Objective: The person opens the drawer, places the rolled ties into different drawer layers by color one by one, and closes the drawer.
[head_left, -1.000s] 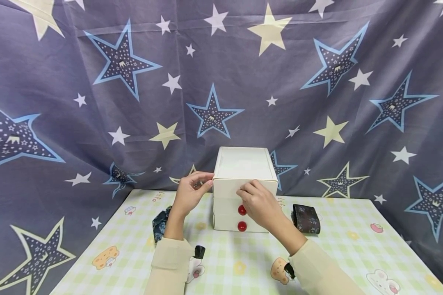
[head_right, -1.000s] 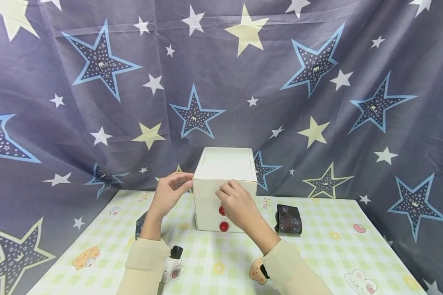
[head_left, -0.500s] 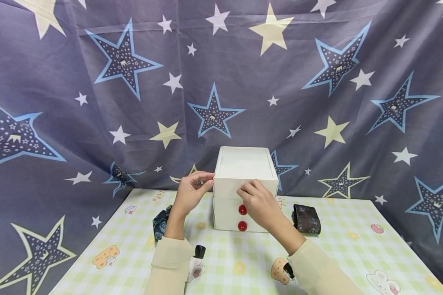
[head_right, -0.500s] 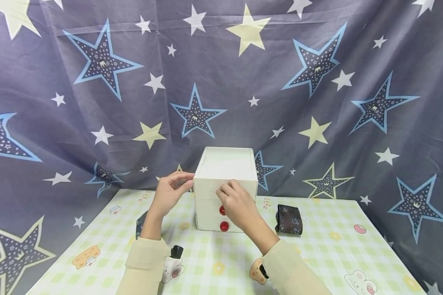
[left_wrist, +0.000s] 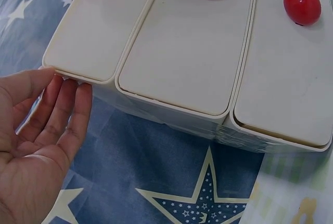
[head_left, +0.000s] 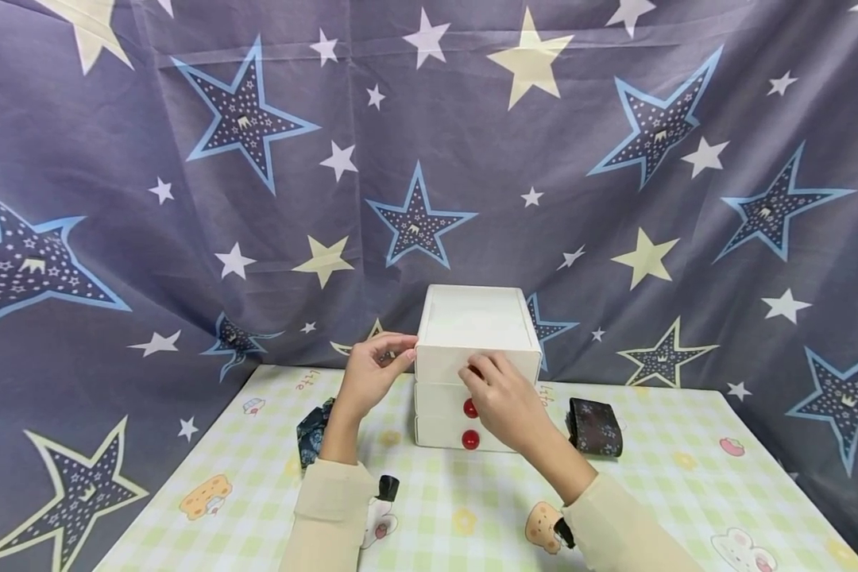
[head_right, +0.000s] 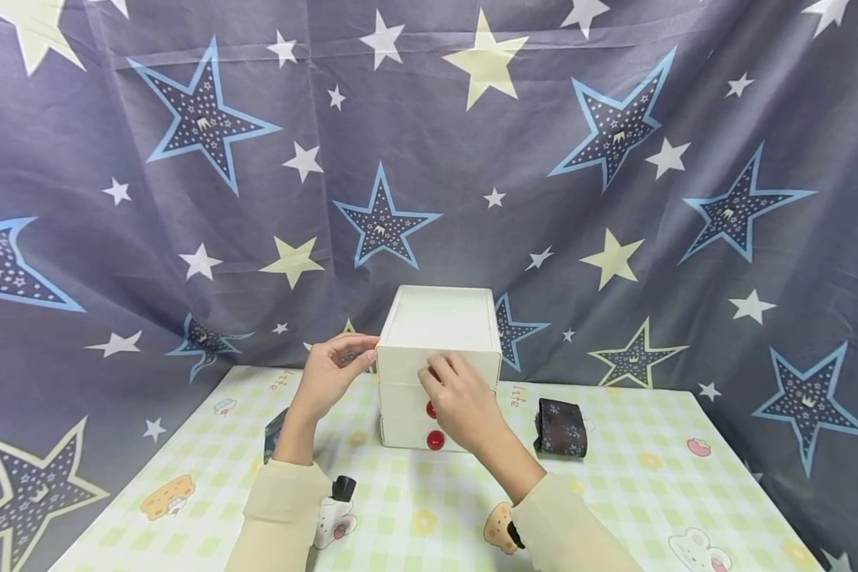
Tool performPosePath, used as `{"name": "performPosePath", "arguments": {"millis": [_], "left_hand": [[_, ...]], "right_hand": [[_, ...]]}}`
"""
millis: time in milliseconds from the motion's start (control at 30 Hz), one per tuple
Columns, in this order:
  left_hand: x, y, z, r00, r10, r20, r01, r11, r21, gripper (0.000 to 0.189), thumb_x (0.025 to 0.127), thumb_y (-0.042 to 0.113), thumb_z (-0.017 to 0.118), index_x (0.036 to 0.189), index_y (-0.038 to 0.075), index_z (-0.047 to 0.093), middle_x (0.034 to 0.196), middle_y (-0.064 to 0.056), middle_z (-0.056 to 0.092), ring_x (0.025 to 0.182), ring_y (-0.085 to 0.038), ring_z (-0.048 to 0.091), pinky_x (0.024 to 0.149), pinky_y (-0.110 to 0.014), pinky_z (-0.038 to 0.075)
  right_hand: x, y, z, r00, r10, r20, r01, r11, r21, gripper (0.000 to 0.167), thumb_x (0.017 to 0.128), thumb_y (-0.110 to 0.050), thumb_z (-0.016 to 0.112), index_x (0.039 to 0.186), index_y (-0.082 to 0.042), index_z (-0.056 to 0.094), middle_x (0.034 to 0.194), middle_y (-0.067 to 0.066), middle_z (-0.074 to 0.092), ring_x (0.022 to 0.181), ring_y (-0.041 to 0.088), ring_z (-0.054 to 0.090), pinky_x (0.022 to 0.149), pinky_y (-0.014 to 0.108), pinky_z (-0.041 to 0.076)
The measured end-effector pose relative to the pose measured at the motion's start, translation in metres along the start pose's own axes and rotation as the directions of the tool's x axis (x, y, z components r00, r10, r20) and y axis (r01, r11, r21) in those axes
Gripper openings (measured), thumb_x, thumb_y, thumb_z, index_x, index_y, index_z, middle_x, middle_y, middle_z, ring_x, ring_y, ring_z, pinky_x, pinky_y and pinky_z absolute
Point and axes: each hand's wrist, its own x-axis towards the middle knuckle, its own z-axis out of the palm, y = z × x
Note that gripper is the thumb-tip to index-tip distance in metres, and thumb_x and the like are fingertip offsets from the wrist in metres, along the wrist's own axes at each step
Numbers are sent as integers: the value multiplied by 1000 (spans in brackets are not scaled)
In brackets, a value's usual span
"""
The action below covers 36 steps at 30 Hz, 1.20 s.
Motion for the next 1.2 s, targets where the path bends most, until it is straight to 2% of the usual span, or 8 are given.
{"name": "performPosePath", "arguments": {"millis": [133,300,400,600,833,1000,1100,1200], "left_hand": [[1,-1,1,1000,2,-5,-2,1000,8,22,93,12,77,114,5,77,113,-11,72,97,-17,66,71,-23,52],[0,-2,0,1000,0,-2,0,1000,17,22,93,13,78,114,6,78,112,-9,72,97,-16,66,71,-23,52],[0,-2,-1,1000,7,3,-7,1000,14,22,93,13,77,114,6,77,112,-10,72,97,-16,66,70,-23,51],[0,-3,-2,1000,0,1,0,1000,17,22,94,12,77,115,5,77,113,-12,72,97,-15,65,68,-23,50],[-1,-2,-1,1000,-16,-9,16,1000,18,24,93,9,76,116,3,76,115,-14,71,97,-14,65,71,-22,49],[0,-2,1,999,-31,-13,31,999,20,23,93,7,77,115,3,76,115,-14,71,98,-15,64,72,-22,49],[0,2,2,999,-42,-12,42,999,27,22,93,5,75,115,1,76,115,-16,71,97,-14,64,72,-21,48],[-2,13,3,999,-43,-7,43,999,27,22,93,3,74,115,-2,75,114,-19,70,97,-13,64,72,-21,48]], "right_hand": [[-2,-2,-2,1000,-5,-16,4,1000,-22,23,84,0,72,107,-3,75,108,15,66,101,33,61,92,42,53],[-5,-6,-5,997,-30,-65,27,998,-57,25,81,-4,74,106,-6,75,106,13,67,96,31,62,83,42,53],[-7,-10,-7,996,-36,-77,33,999,-41,26,81,-4,74,107,-6,74,106,12,67,95,31,62,80,42,52],[-11,-15,-11,999,-28,-42,28,1000,-2,28,82,-5,76,110,-6,72,107,11,68,92,30,60,79,40,51],[-17,-19,-10,999,-32,-15,32,999,-13,21,89,-8,67,110,-6,72,108,10,70,88,28,59,75,37,50],[-23,-21,-7,999,-43,7,43,999,-20,21,89,-9,66,108,-6,72,108,10,69,91,28,59,76,37,51],[-26,-21,-4,999,-43,23,44,999,-23,22,87,-10,68,108,-7,72,108,10,68,92,28,59,76,37,51],[-29,-20,0,998,-44,38,45,999,-16,22,86,-10,69,108,-8,72,107,9,68,92,28,59,77,37,51]]}}
